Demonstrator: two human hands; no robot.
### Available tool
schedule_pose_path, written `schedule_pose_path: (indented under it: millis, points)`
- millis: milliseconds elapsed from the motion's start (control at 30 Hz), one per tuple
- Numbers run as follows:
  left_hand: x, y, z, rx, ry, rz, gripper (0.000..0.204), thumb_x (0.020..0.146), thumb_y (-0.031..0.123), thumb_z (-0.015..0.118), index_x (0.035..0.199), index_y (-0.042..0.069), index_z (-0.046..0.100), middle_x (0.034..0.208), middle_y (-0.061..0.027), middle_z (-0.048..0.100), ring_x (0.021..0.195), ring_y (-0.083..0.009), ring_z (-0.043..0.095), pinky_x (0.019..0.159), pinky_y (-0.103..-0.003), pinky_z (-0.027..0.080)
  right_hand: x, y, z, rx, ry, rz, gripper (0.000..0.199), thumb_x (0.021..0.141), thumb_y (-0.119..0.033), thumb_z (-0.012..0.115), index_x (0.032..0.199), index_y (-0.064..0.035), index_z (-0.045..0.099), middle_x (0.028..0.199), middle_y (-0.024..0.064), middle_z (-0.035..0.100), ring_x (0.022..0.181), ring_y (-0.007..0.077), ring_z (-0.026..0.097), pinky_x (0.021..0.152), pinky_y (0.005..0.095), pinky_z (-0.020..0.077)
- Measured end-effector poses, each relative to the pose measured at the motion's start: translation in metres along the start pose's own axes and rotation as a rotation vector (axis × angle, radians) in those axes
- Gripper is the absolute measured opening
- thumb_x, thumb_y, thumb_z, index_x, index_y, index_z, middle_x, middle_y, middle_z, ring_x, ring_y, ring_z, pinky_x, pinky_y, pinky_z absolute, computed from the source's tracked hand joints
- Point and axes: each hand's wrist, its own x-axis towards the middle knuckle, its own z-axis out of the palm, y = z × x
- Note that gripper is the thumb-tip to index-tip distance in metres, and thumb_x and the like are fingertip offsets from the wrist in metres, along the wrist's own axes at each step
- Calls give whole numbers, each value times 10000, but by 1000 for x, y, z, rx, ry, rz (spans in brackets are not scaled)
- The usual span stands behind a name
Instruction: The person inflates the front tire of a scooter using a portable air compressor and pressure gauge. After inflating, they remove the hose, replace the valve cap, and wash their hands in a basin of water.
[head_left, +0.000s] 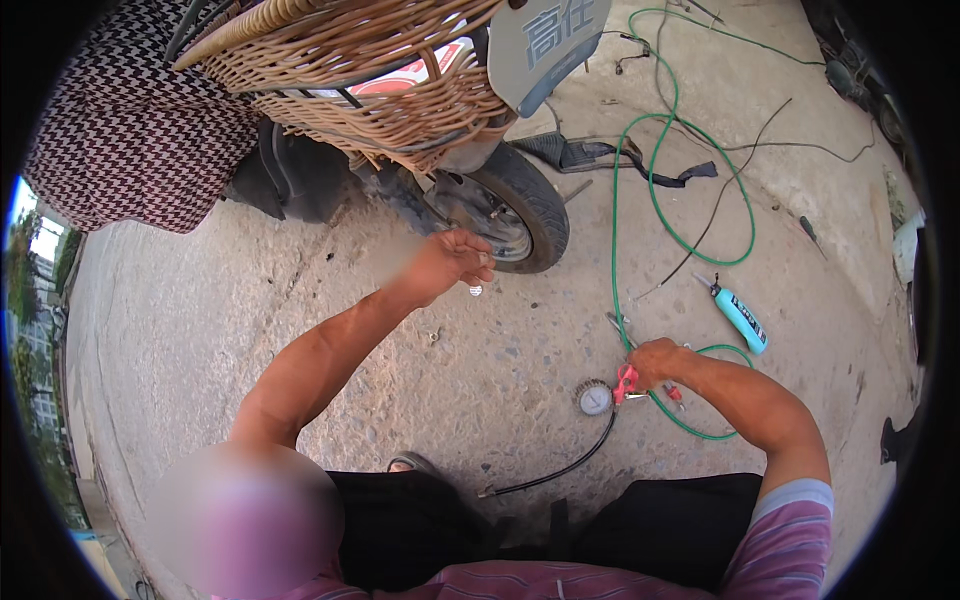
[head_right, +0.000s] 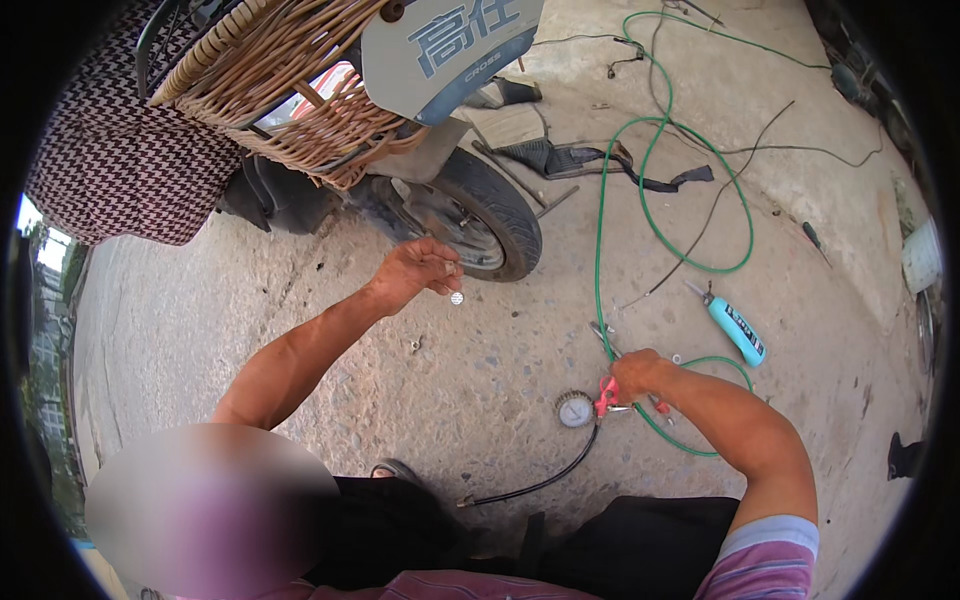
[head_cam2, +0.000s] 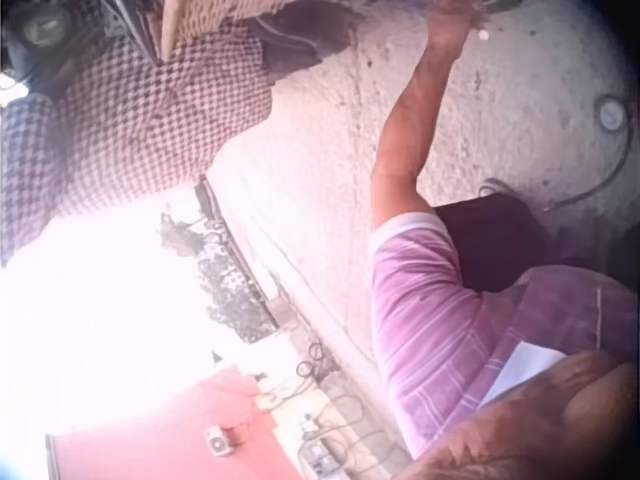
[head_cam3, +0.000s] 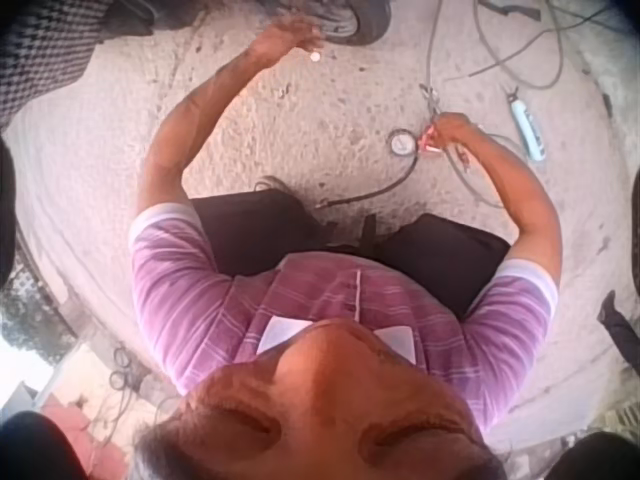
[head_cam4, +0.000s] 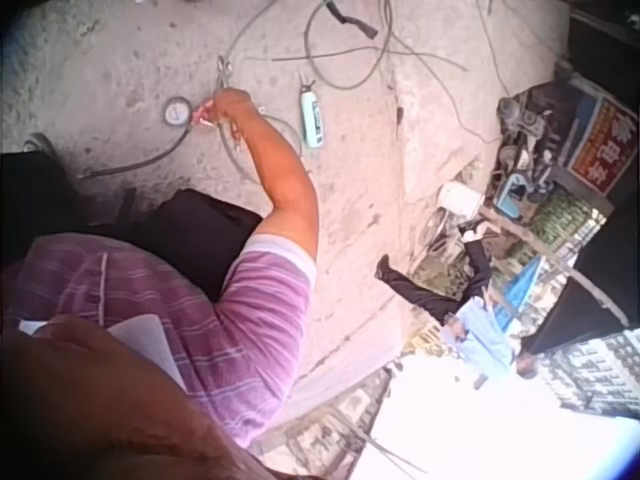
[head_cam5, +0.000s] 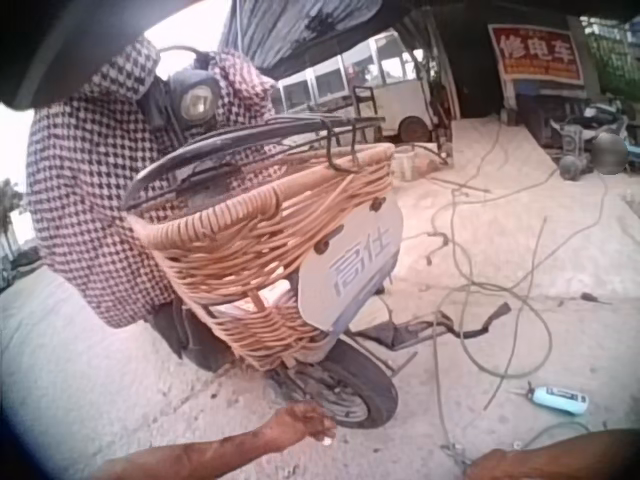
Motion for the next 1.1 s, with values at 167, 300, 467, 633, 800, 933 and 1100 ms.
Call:
schedule_pose_path:
  millis: [167, 300, 467, 633, 800, 933, 1100]
  points:
    - [-7, 8, -10, -170, 0, -20, 143, 946, 128, 575, 1036, 16, 577, 960, -101, 663, 856, -180, 666, 733, -310, 538, -8, -4, -7, 22, 9, -2, 408, 743, -379, 674, 992, -57, 712, 1000, 151, 701, 951, 309, 673, 774, 415, 545]
    - [-1, 1, -20, -224, 41, -19, 81, 945, 125, 578, 985, 55, 577, 972, -116, 667, 900, -205, 666, 740, -319, 537, -9, -2, -6, 42, 23, -10, 407, 747, -380, 670, 988, -54, 711, 1000, 160, 699, 953, 316, 670, 782, 418, 541]
    - [-1, 12, -13, -343, 89, -29, 63, 937, 125, 586, 948, 70, 558, 955, -126, 671, 824, -222, 683, 672, -335, 554, -11, -1, -5, 66, 12, 4, 416, 755, -384, 663, 985, -40, 705, 1012, 169, 694, 965, 327, 664, 795, 424, 535]
    - [-1, 12, -13, -311, 69, -35, 75, 937, 120, 580, 972, 65, 543, 922, -125, 676, 767, -223, 686, 630, -336, 561, -12, 0, -4, 72, 17, -6, 420, 762, -382, 656, 989, -33, 704, 1019, 178, 691, 969, 331, 662, 797, 428, 533]
    - [3, 7, -15, -273, 114, -46, 84, 926, 121, 599, 958, 74, 538, 834, -85, 659, 662, -180, 653, 575, -313, 551, -11, -1, -4, 82, 7, 9, 420, 760, -385, 656, 994, -41, 704, 1018, 177, 691, 969, 331, 661, 797, 429, 533]
    - [5, 7, -12, -183, 188, -20, 139, 890, 117, 656, 939, 74, 533, 770, -54, 628, 594, -152, 617, 534, -290, 533, -10, 0, -4, 82, 3, 1, 430, 757, -400, 657, 996, -45, 705, 1021, 175, 691, 969, 331, 661, 794, 428, 534]
    - [9, 11, -7, -126, 219, -7, 159, 867, 91, 676, 934, 47, 538, 786, -67, 623, 622, -157, 624, 547, -294, 537, -11, -1, -4, 85, 20, -6, 437, 758, -411, 656, 1004, -53, 705, 1022, 172, 692, 968, 330, 662, 791, 429, 534]
